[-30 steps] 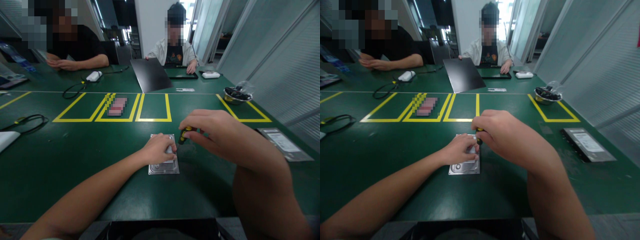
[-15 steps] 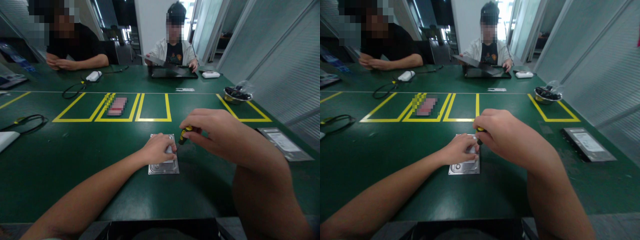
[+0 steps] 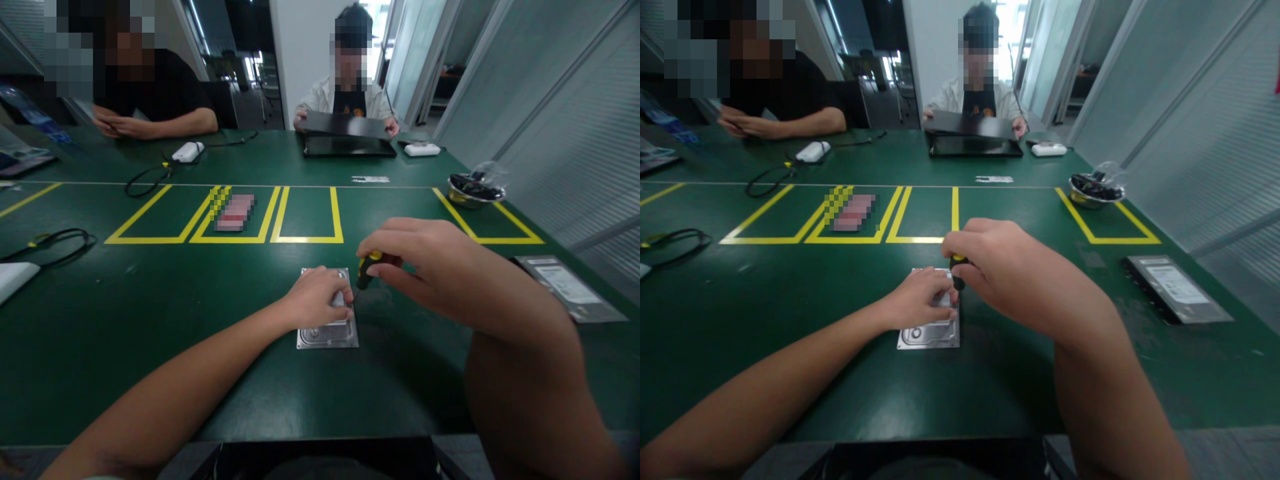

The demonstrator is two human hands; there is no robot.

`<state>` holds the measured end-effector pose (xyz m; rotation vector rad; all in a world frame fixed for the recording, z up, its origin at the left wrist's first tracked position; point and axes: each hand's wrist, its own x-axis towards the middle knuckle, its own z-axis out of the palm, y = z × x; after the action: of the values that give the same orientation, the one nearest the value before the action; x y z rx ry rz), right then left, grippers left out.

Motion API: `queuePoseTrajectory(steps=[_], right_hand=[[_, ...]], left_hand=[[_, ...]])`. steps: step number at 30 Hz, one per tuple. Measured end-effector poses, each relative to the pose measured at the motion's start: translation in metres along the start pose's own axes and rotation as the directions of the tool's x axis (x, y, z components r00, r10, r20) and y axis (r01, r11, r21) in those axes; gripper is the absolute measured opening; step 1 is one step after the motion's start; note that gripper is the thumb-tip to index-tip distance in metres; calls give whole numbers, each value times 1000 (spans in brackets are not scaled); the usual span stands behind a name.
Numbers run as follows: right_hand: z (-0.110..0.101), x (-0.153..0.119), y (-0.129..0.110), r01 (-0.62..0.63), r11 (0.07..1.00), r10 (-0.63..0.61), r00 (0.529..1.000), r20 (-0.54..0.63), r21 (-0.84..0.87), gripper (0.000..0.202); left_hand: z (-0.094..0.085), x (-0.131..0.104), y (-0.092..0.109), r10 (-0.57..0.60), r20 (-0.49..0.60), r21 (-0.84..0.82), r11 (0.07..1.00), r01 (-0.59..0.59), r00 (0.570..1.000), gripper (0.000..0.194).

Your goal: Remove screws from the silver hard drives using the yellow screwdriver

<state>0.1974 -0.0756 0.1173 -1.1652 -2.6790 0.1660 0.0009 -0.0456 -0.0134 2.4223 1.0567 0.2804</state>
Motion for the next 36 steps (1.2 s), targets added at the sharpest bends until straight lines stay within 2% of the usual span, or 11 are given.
queuePoseTrajectory(steps=[13, 26, 36], right_hand=[[1, -1, 0, 1, 999, -2, 1000, -24, -48, 4], [1, -1, 1, -18, 996, 17, 1000, -8, -87, 7], [1, 1, 0, -6, 998, 4, 1000, -28, -56, 9]], left_hand=[[1, 0, -2, 8, -7, 1, 1000, -8, 1000, 22], [1, 0, -1, 2, -5, -1, 1000, -2, 1000, 23], [-2, 0, 2, -4, 7, 5, 1000, 4, 1000, 24]])
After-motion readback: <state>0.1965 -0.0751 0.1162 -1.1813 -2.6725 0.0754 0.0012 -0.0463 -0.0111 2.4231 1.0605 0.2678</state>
